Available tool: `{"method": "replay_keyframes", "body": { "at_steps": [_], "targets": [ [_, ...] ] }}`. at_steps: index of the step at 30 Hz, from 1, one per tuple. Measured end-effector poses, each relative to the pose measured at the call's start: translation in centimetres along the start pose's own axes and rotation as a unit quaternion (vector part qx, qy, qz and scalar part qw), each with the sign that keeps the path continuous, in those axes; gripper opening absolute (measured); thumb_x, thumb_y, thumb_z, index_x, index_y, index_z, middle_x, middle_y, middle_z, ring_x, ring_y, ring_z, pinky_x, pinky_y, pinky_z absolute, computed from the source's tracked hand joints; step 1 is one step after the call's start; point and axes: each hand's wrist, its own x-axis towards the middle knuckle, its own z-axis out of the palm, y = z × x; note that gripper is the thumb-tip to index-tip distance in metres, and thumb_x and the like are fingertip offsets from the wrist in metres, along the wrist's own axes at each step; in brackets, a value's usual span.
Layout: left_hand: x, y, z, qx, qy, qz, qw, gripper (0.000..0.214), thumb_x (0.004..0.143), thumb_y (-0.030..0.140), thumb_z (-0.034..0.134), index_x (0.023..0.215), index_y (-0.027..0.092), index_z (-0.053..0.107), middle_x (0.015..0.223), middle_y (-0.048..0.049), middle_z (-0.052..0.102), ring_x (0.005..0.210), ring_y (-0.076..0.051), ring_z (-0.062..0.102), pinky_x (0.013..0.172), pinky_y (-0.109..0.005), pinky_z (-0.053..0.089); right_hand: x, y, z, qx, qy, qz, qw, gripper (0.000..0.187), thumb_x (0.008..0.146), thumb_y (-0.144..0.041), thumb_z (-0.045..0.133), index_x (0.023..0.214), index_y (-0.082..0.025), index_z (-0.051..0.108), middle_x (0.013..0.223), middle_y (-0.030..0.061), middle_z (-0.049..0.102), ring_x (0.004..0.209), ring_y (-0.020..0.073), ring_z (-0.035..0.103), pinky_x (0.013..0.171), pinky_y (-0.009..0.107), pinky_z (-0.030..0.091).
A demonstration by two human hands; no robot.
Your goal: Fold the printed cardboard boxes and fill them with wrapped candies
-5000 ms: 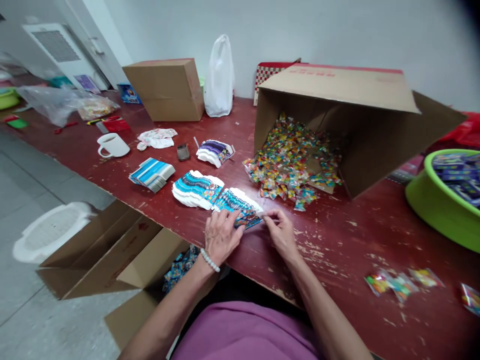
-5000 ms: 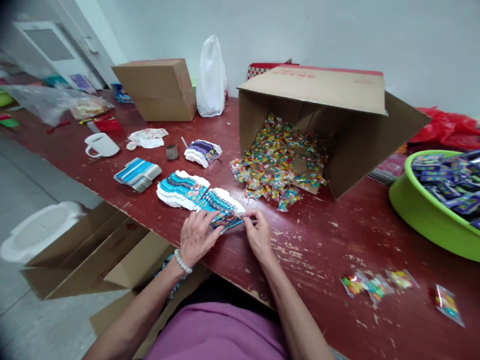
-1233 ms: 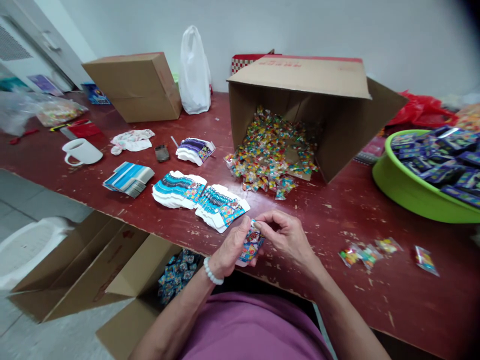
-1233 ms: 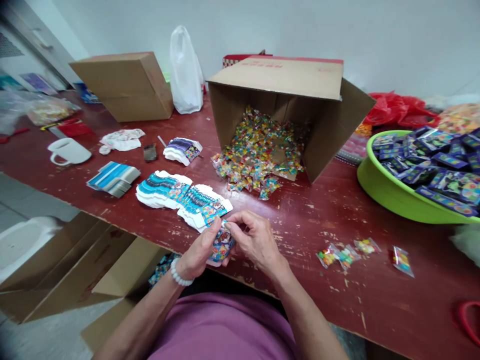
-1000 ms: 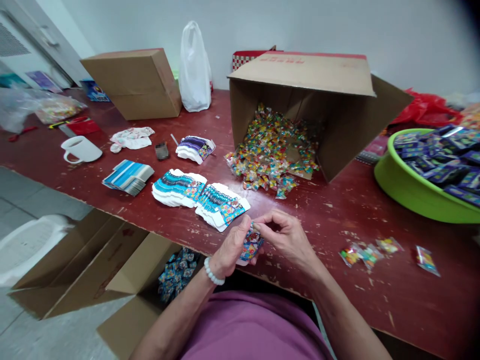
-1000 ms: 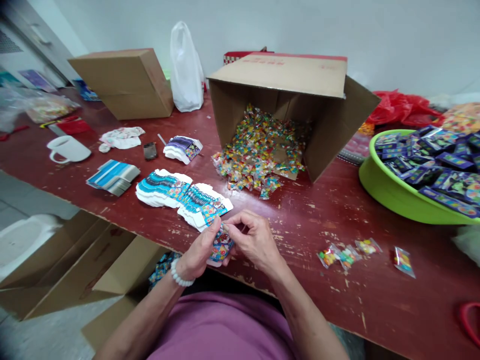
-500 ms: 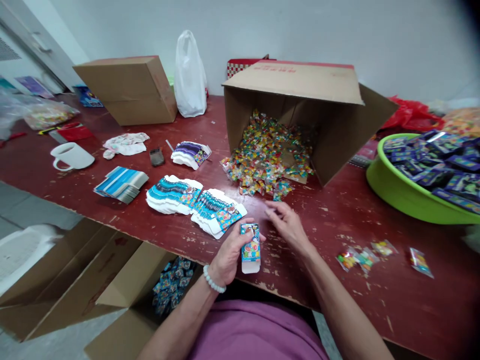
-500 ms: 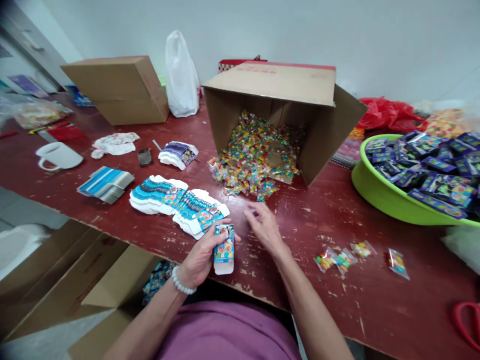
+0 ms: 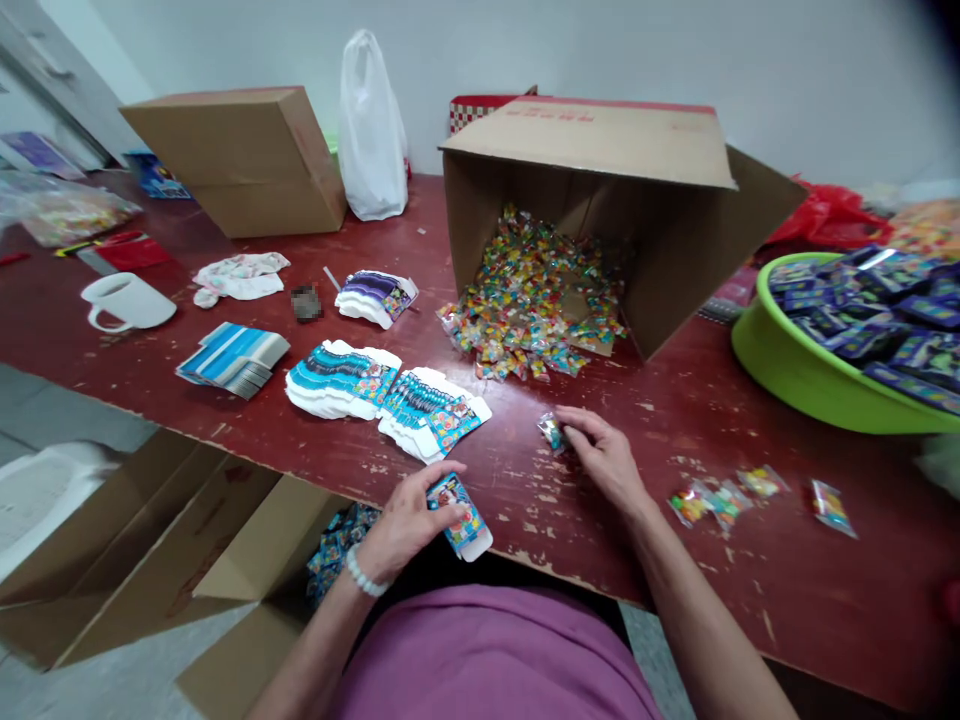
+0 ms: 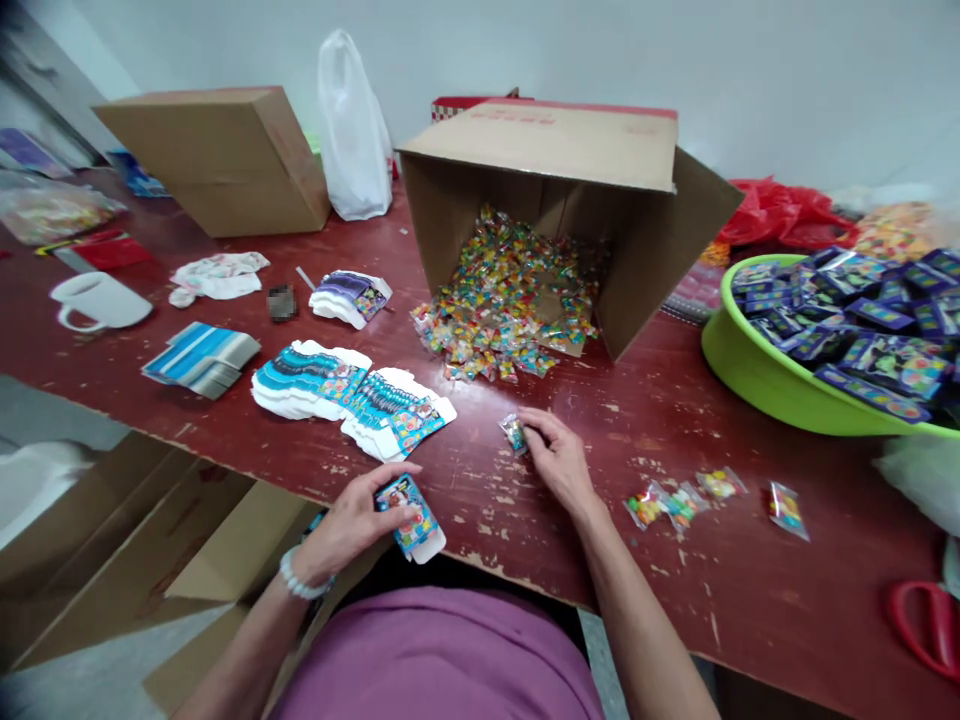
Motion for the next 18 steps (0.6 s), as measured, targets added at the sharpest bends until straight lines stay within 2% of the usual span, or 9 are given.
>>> {"method": "replay_keyframes", "body": {
  "at_steps": [2, 3, 6, 9, 15, 18],
  "targets": [
    [-0.5, -0.6, -0.8, 0.032, -0.01, -0.004, 0.999, 0.039, 0.068, 0.03, 0.076, 0.104, 0.019, 0.064, 0.076, 0.0019, 0.06, 0.067, -0.015, 0.053, 0.062, -0.024, 0.042, -0.5, 0.2, -0.5, -0.023, 0.063, 0.052, 0.996, 0.034, 0.091, -0.034, 0.049, 0.112, -0.017, 0.068, 0.114, 0.0118, 0.07, 0.103, 0.0251, 0.064, 0.093, 0.043, 0.047],
    [-0.7, -0.9, -1.2, 0.042, -0.016, -0.004, 0.999, 0.036, 0.068, 0.032, 0.076, 0.099, 0.019, 0.063, 0.073, 0.0029, 0.059, 0.066, -0.014, 0.052, 0.061, -0.023, 0.041, -0.7, 0.1, -0.6, -0.06, 0.074, 0.063, 0.993, 0.035, 0.09, -0.035, 0.05, 0.113, -0.016, 0.068, 0.111, 0.0127, 0.07, 0.101, 0.0261, 0.063, 0.091, 0.043, 0.047],
    [-1.6, -1.5, -1.9, 0.036, -0.054, -0.017, 0.998, 0.032, 0.068, 0.034, 0.078, 0.084, 0.019, 0.055, 0.067, 0.0054, 0.055, 0.062, -0.011, 0.049, 0.057, -0.02, 0.038, -1.1, -0.5, 0.1, -0.191, 0.04, 0.057, 0.979, 0.037, 0.086, -0.043, 0.058, 0.11, -0.018, 0.068, 0.109, 0.014, 0.067, 0.099, 0.0298, 0.058, 0.086, 0.044, 0.045],
    [-2.6, -1.7, -2.1, -0.045, -0.096, -0.061, 0.993, 0.037, 0.067, 0.032, 0.081, 0.082, 0.018, 0.05, 0.073, 0.0039, 0.056, 0.064, -0.01, 0.052, 0.058, -0.021, 0.041, -1.3, -1.4, 1.4, -0.261, 0.017, 0.06, 0.963, 0.031, 0.083, -0.045, 0.062, 0.101, -0.021, 0.069, 0.109, 0.0133, 0.064, 0.097, 0.0312, 0.055, 0.08, 0.042, 0.043],
    [-3.5, -1.8, -1.3, -0.253, -0.102, -0.101, 0.957, 0.061, 0.061, 0.023, 0.085, 0.114, 0.019, 0.055, 0.102, -0.007, 0.062, 0.082, -0.017, 0.061, 0.068, -0.03, 0.053, -1.2, -2.3, 2.3, -0.124, 0.006, 0.072, 0.99, 0.016, 0.084, -0.035, 0.06, 0.085, -0.02, 0.064, 0.091, 0.0085, 0.067, 0.086, 0.0253, 0.058, 0.076, 0.036, 0.043],
    [-2.9, -1.5, -0.3, -0.29, -0.102, -0.108, 0.945, 0.055, 0.063, 0.02, 0.083, 0.112, 0.014, 0.059, 0.102, -0.0094, 0.064, 0.076, -0.016, 0.062, 0.071, -0.032, 0.054, -1.6, -3.8, 2.1, 0.022, -0.055, 0.087, 0.994, 0.02, 0.084, -0.04, 0.061, 0.089, -0.02, 0.061, 0.081, 0.0034, 0.066, 0.071, 0.019, 0.058, 0.066, 0.03, 0.044]
  ]
}}
